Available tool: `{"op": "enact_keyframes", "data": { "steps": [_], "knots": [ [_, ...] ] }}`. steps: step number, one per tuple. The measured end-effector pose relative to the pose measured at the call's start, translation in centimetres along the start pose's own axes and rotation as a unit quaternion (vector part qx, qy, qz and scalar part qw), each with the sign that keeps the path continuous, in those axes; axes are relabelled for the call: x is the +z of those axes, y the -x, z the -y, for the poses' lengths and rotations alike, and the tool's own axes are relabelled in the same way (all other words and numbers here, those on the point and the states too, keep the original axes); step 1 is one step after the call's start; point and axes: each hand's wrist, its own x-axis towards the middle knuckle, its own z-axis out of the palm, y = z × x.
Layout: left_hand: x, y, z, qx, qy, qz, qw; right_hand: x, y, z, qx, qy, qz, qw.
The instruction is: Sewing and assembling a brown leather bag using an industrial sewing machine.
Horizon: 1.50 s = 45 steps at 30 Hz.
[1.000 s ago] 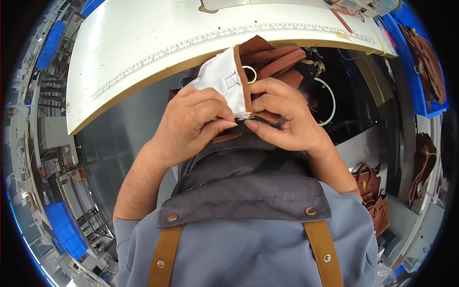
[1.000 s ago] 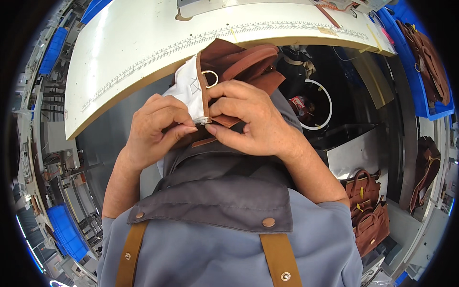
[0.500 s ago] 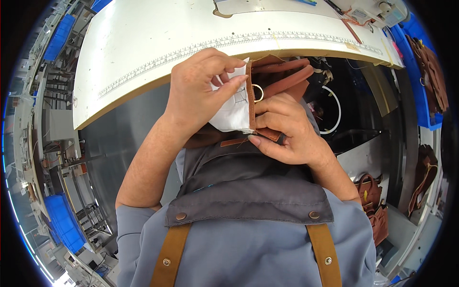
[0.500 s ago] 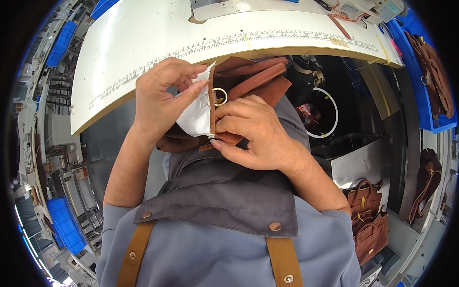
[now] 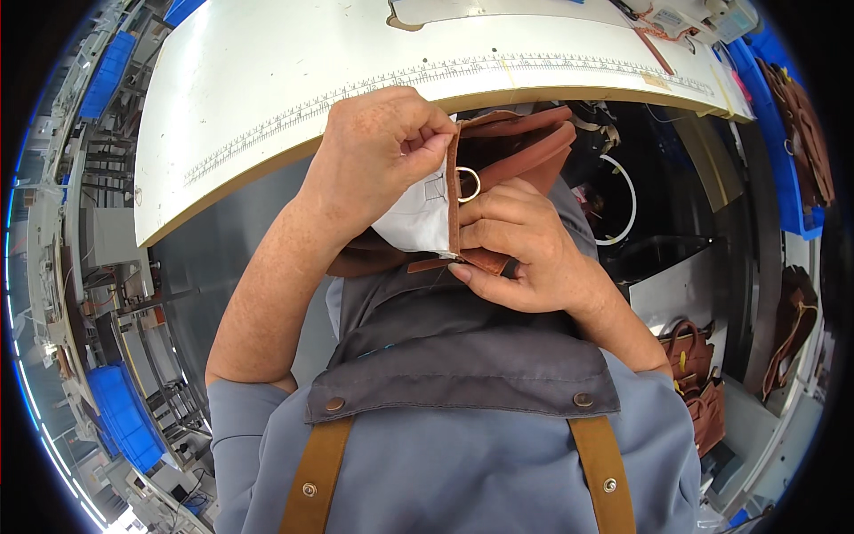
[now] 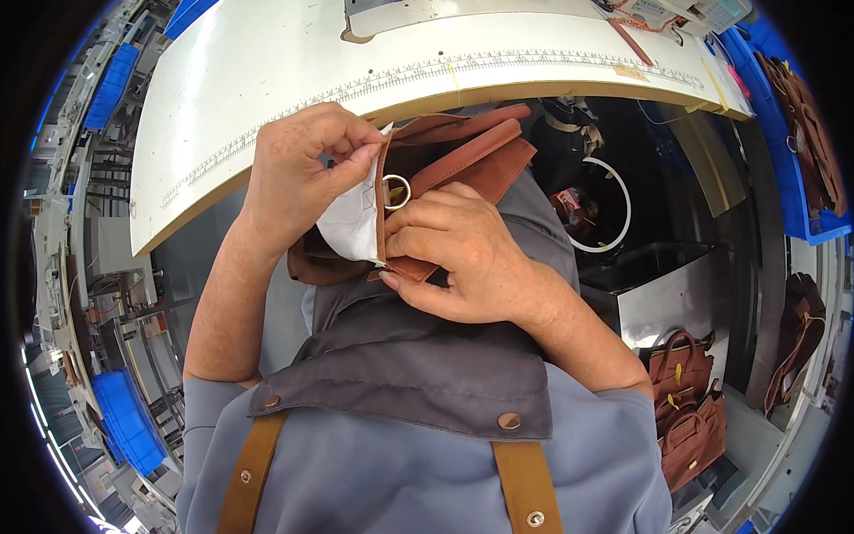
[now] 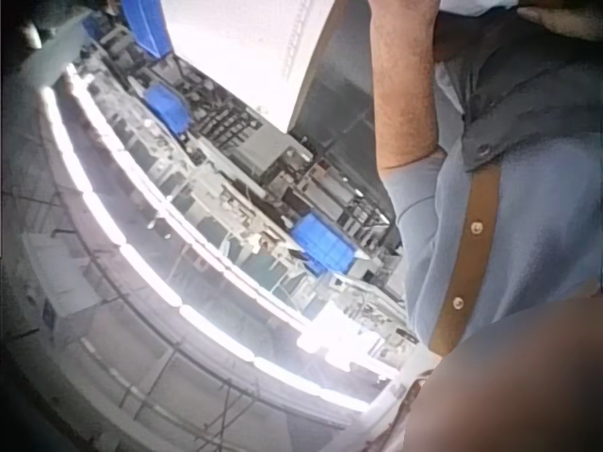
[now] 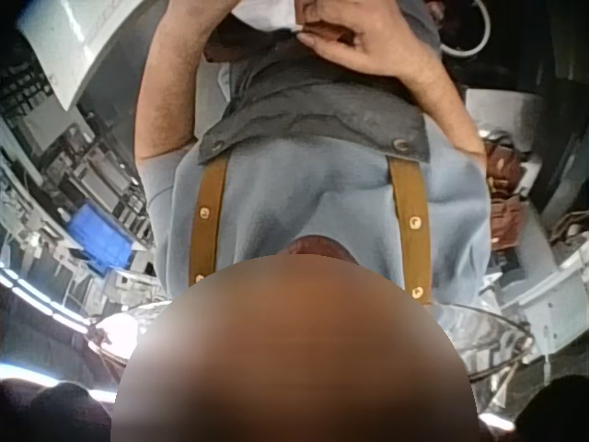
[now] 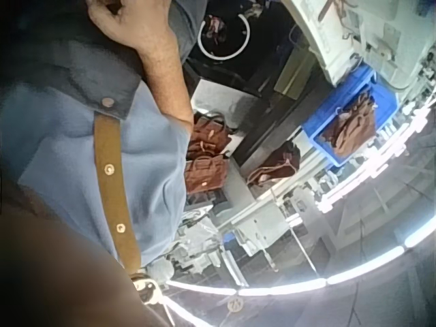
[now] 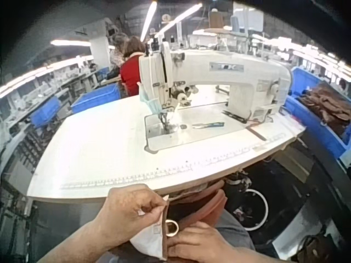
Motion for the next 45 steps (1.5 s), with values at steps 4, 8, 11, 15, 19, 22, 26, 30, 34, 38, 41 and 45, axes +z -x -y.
{"op": "enact_keyframes", "data": {
  "steps": [4,8,11,15,19,22,26,30,34,38,41,45],
  "knots": [
    [-0.5,0.2,0.3,0.017,-0.033,-0.02,0.999,0.1,0.0,-0.1,-0.003,-0.004,-0.006,1.0],
    [-2.1,0.7,0.4,-0.088,0.018,-0.108,0.99,0.1,0.0,-0.2,-0.003,-0.002,-0.01,1.0],
    [-2.9,1.3,-0.1,0.004,-0.092,-0.054,0.994,0.0,0.0,-0.2,0.002,-0.008,-0.005,1.0],
    [-2.1,1.4,-0.9,-0.023,-0.012,-0.017,1.0,0.1,-0.1,0.0,0.001,-0.01,0.004,1.0],
    [-1.3,0.8,-1.2,-0.001,-0.005,-0.005,1.0,0.1,-0.2,0.0,0.003,-0.006,0.002,1.0],
    [-1.1,0.6,-1.1,0.026,-0.045,0.003,0.999,0.2,-0.2,0.1,-0.001,-0.003,-0.003,1.0],
    [-0.9,0.3,-0.8,0.043,-0.072,0.016,0.996,0.2,-0.2,0.1,-0.006,-0.002,0.001,1.0],
    [-0.5,0.3,-0.7,0.065,-0.087,0.014,0.994,0.4,-0.2,0.0,-0.012,-0.003,0.0,1.0],
    [-0.9,0.6,-0.8,0.0,-0.027,-0.003,1.0,0.4,-0.1,-0.1,-0.01,-0.001,0.001,1.0],
    [-2.0,0.6,-0.5,-0.065,-0.036,-0.087,0.993,0.3,-0.1,0.0,-0.006,-0.006,0.005,1.0],
    [-1.8,0.8,-0.4,-0.003,-0.139,-0.122,0.983,0.4,0.0,0.0,-0.003,-0.002,0.021,1.0],
    [0.3,1.2,-0.6,-0.02,0.023,-0.044,0.999,0.9,0.1,0.3,-0.019,0.001,0.022,1.0]
  ]
}}
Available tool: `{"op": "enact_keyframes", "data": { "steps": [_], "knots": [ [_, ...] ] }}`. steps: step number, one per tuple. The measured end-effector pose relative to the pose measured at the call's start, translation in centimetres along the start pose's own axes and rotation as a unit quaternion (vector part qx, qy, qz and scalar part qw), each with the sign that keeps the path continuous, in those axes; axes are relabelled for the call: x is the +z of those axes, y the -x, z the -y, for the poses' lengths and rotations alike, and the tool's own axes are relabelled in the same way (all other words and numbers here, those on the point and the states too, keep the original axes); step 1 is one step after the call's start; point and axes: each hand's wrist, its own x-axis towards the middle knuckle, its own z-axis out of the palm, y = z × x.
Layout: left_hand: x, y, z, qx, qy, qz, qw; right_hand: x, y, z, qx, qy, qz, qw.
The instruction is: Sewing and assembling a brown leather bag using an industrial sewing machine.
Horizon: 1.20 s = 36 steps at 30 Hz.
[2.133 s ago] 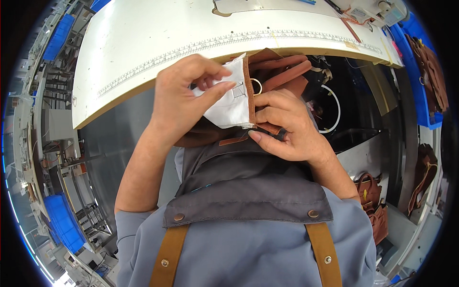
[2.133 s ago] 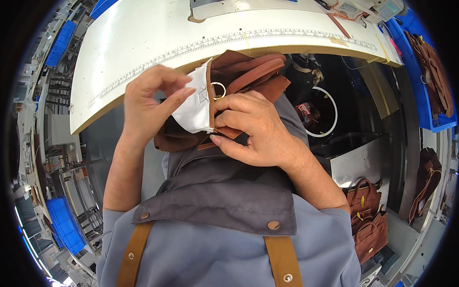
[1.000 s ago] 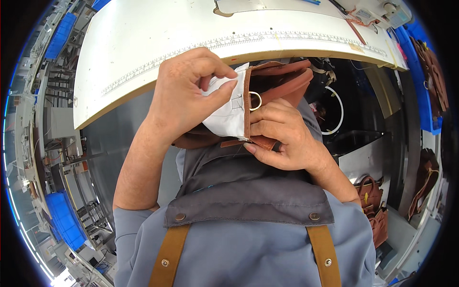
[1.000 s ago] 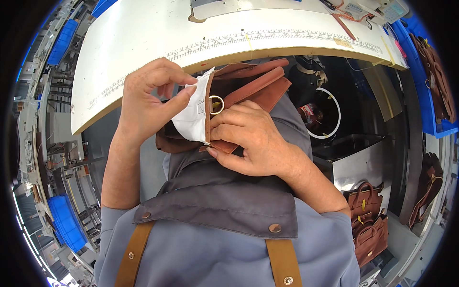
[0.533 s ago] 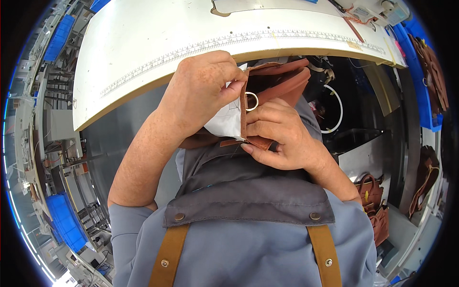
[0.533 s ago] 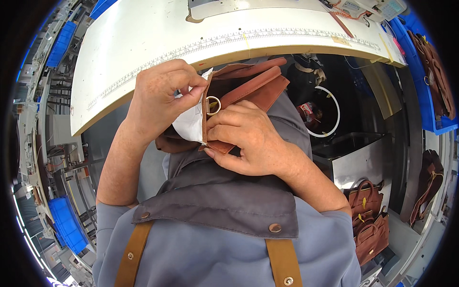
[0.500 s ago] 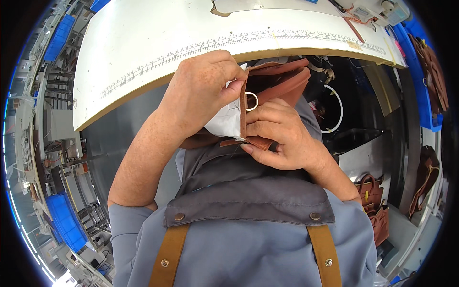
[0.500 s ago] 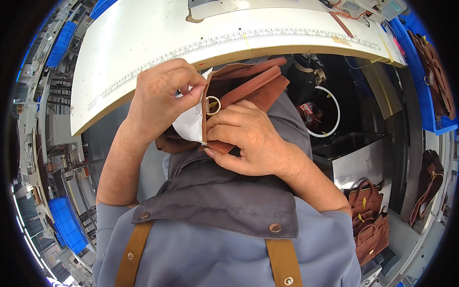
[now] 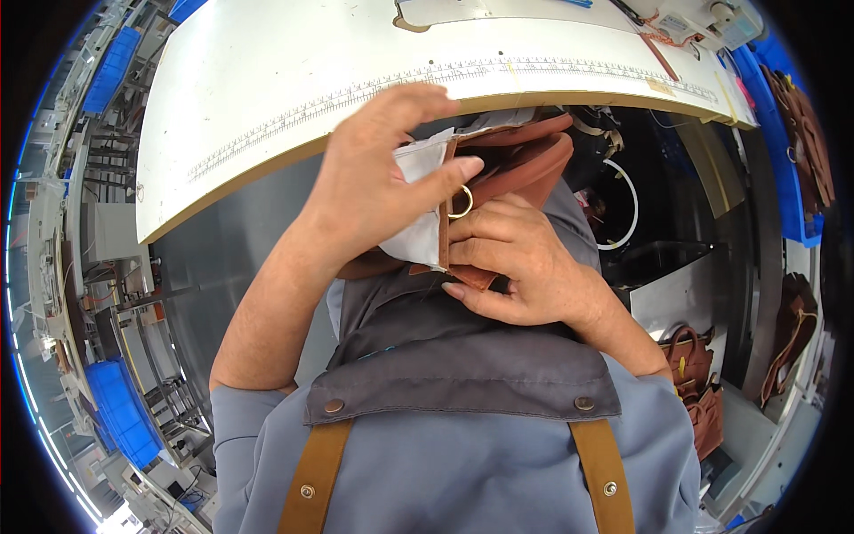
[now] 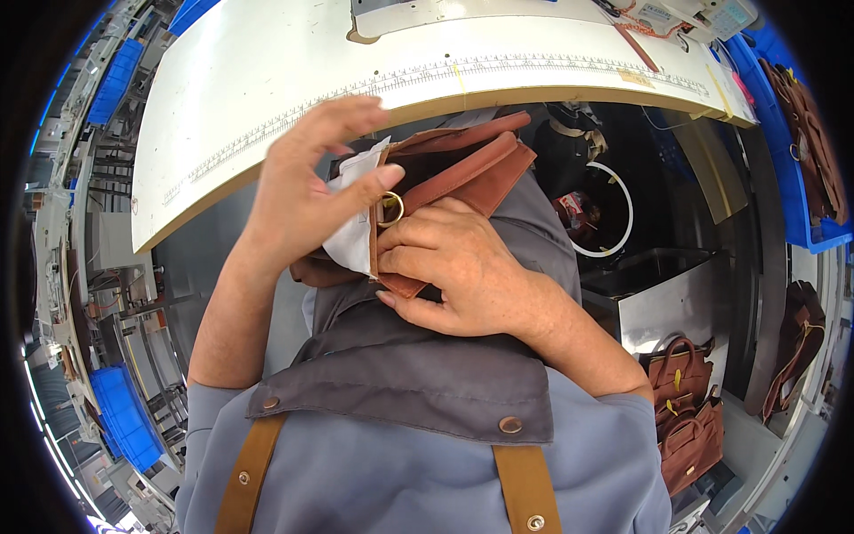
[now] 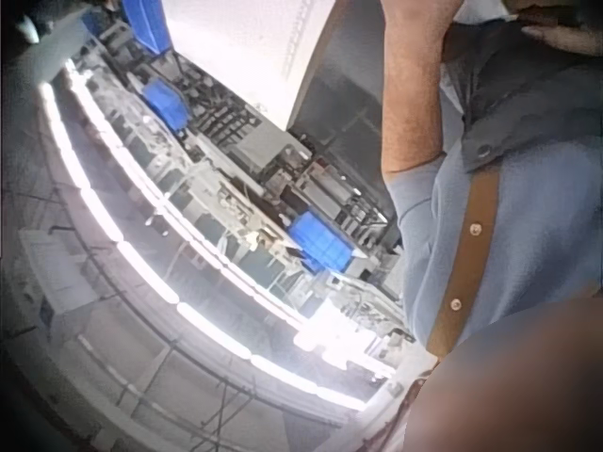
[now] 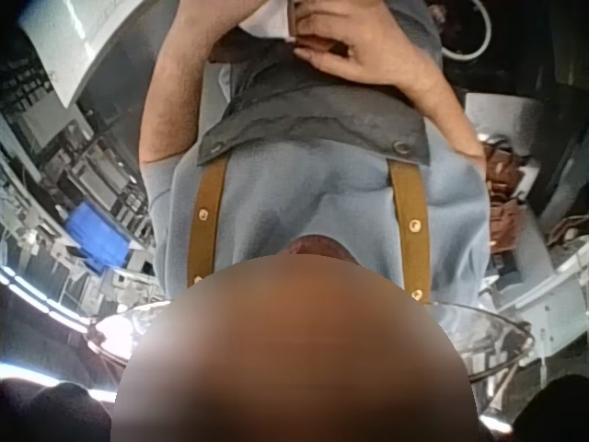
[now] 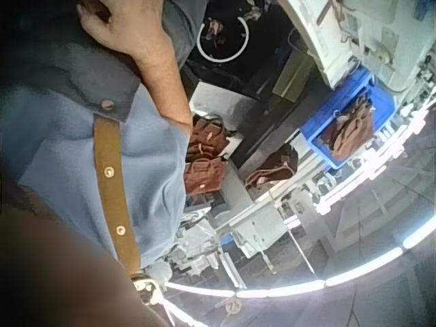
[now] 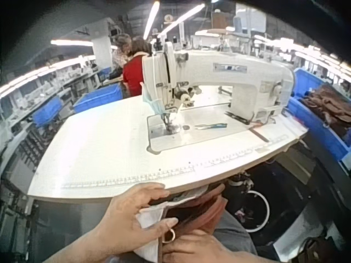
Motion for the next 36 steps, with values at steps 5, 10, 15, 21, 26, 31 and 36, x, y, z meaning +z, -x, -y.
{"op": "enact_keyframes", "data": {
  "steps": [5,10,15,21,26,31,36],
  "knots": [
    [1.9,1.3,0.0,-0.05,0.005,0.036,0.998,-2.6,-0.1,1.6,0.026,-0.042,0.009,0.999],
    [2.9,2.6,-0.4,-0.015,0.002,-0.015,1.0,-7.4,0.4,1.2,0.11,-0.019,-0.169,0.979],
    [3.3,3.9,-0.8,-0.024,-0.014,0.005,1.0,-3.9,1.5,-1.5,0.392,-0.152,-0.072,0.904],
    [3.4,5.3,-0.1,-0.027,0.024,0.076,0.996,-1.0,3.2,-1.8,0.417,-0.139,0.025,0.898],
    [3.1,6.5,0.5,-0.022,0.029,0.083,0.996,0.0,2.8,-1.0,0.507,-0.22,0.068,0.831],
    [3.2,7.7,0.8,-0.055,0.075,0.066,0.993,-1.0,1.5,1.0,0.583,-0.389,0.027,0.713],
    [3.2,8.2,1.4,-0.006,0.088,0.042,0.995,0.3,0.2,1.3,0.603,-0.566,0.041,0.561]
  ]
}}
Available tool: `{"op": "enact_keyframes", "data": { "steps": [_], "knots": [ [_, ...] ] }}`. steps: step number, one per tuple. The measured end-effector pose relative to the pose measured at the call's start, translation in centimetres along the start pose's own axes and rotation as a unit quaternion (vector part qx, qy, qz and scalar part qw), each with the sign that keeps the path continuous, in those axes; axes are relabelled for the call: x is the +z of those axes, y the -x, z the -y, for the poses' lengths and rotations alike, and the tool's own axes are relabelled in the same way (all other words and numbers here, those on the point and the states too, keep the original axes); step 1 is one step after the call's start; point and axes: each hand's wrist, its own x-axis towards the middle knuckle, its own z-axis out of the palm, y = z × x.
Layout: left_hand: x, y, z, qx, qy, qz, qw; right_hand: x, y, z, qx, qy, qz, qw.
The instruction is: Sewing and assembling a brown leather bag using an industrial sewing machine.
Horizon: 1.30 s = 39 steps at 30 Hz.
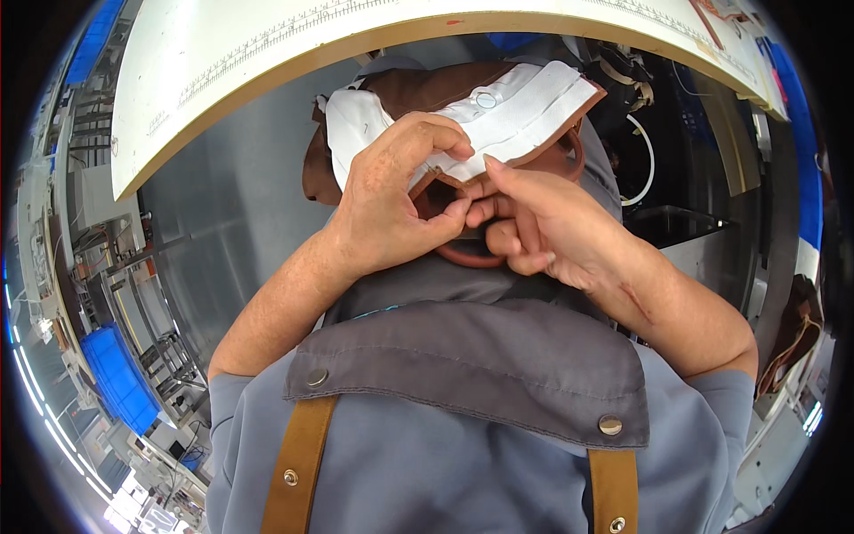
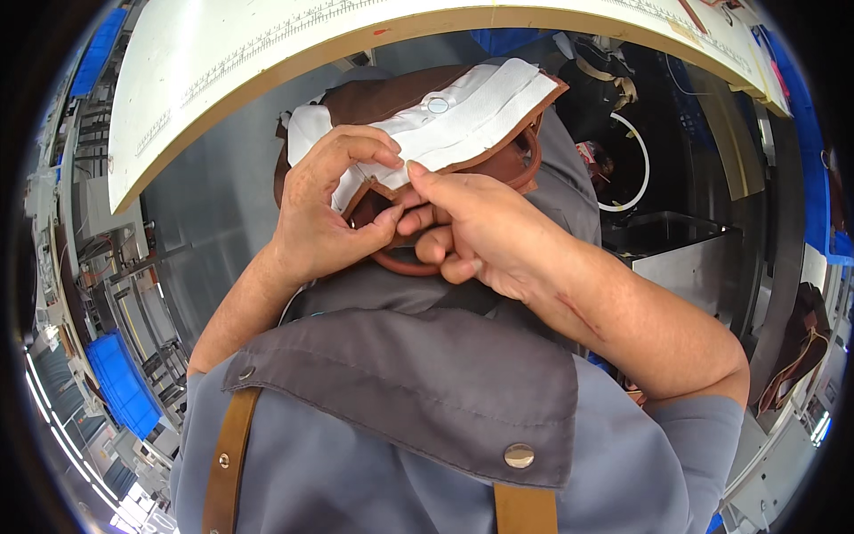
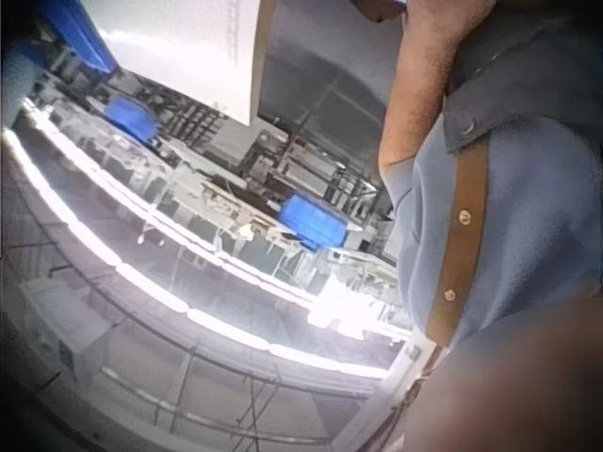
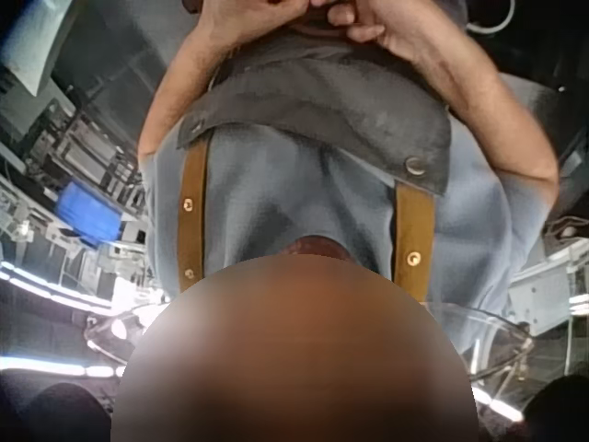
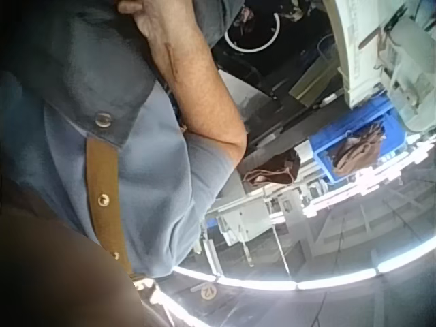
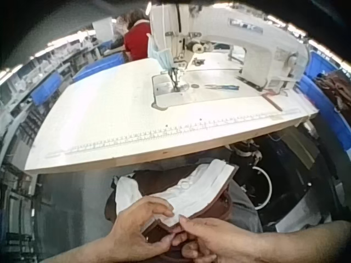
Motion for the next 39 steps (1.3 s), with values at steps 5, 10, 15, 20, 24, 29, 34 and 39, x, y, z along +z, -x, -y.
{"op": "enact_keyframes", "data": {
  "steps": [5,10,15,20,24,29,34,39],
  "knots": [
    [-1.7,0.3,0.6,-0.054,0.079,0.044,0.994,0.7,-1.9,-0.9,-0.012,-0.08,-0.03,0.996],
    [-3.0,0.5,1.2,-0.115,0.191,0.055,0.973,1.6,-3.7,-1.6,-0.037,-0.141,0.013,0.989],
    [-4.2,0.4,1.8,-0.061,0.098,0.055,0.992,1.3,-4.8,-2.0,-0.047,-0.134,0.036,0.989],
    [-4.6,0.8,1.2,-0.024,-0.079,0.049,0.995,1.0,-4.8,-2.3,-0.082,-0.127,0.054,0.987],
    [-4.2,0.6,0.8,0.008,-0.12,0.049,0.992,1.1,-4.7,-2.3,-0.08,-0.118,0.039,0.989],
    [-4.3,0.3,0.4,0.023,-0.165,0.088,0.982,1.1,-4.7,-2.5,-0.106,-0.11,0.048,0.987],
    [-4.1,-0.1,0.3,0.07,-0.199,0.113,0.971,0.7,-4.9,-2.6,-0.095,-0.102,0.048,0.989],
    [-4.6,-0.2,0.7,0.071,-0.176,0.106,0.976,0.7,-4.8,-2.5,-0.104,-0.133,0.09,0.981]
  ]
}}
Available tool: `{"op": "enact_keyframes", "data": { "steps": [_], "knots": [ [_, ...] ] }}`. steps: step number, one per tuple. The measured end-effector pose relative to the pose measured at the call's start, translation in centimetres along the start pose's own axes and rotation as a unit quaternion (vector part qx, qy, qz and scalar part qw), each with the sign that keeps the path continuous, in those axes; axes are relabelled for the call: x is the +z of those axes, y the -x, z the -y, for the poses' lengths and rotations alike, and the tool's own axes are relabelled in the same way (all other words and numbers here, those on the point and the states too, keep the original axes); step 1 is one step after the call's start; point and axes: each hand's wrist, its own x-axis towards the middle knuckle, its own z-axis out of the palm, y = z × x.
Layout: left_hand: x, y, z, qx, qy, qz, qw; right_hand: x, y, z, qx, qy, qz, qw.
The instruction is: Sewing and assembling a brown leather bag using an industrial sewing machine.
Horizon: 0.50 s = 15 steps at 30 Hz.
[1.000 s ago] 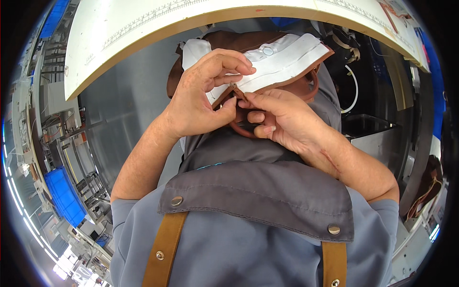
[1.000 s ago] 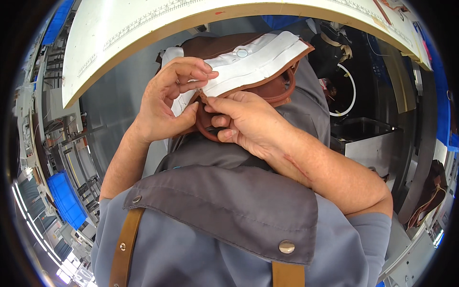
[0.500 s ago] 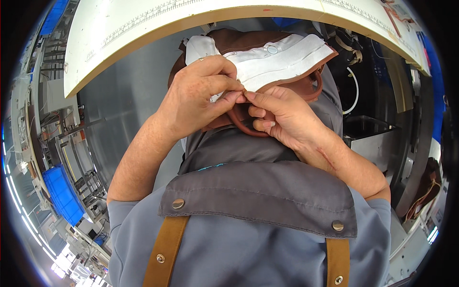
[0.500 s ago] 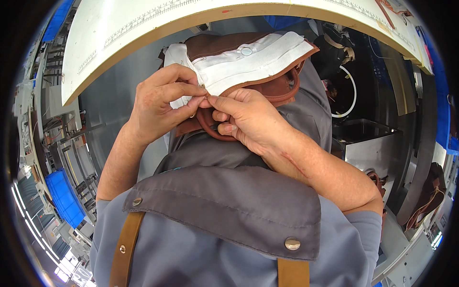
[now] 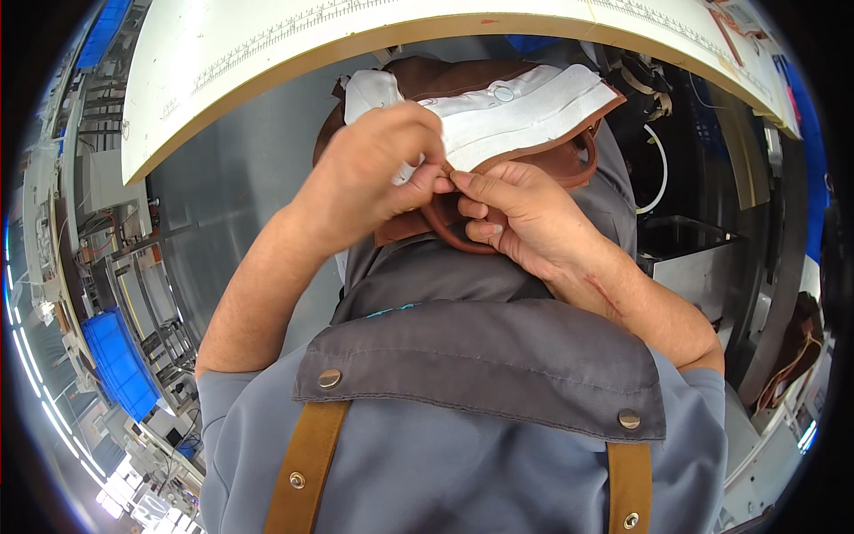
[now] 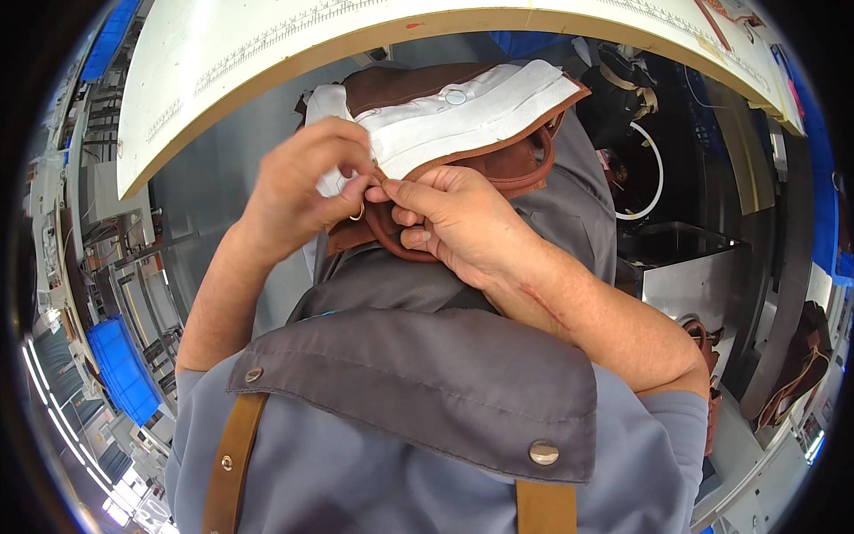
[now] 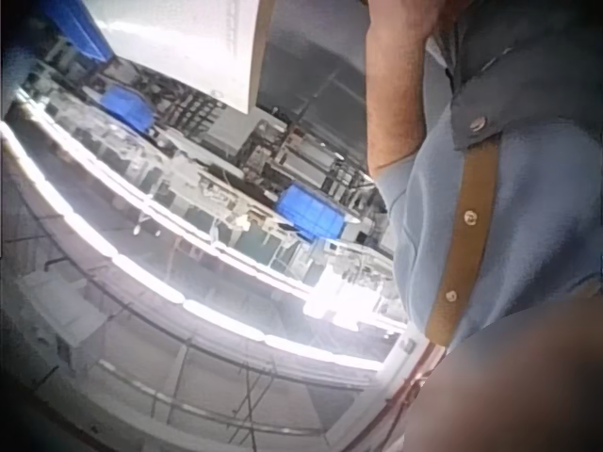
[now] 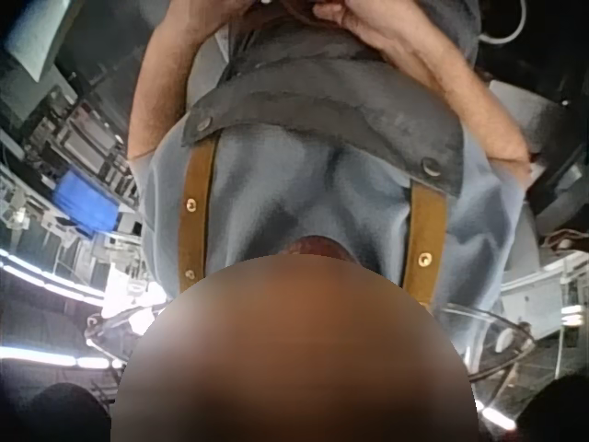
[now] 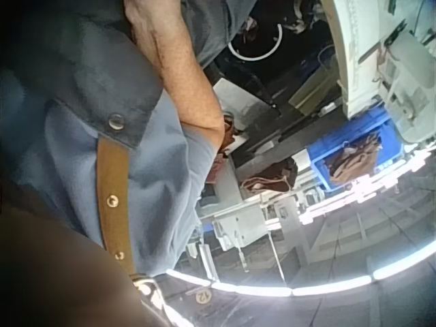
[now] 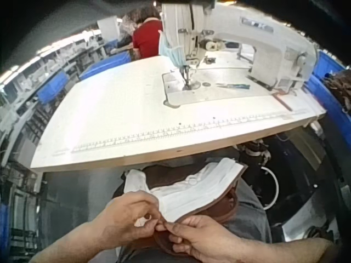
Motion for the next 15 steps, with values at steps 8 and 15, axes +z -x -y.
{"op": "enact_keyframes", "data": {
  "steps": [8,15],
  "knots": [
    [-3.5,2.2,1.2,-0.206,-0.097,-0.198,0.953,-0.1,-0.1,0.0,-0.001,0.001,-0.033,0.999],
    [-2.1,0.8,-2.4,-0.109,-0.158,-0.04,0.981,-0.1,0.1,0.0,0.011,0.017,-0.009,1.0]
  ]
}}
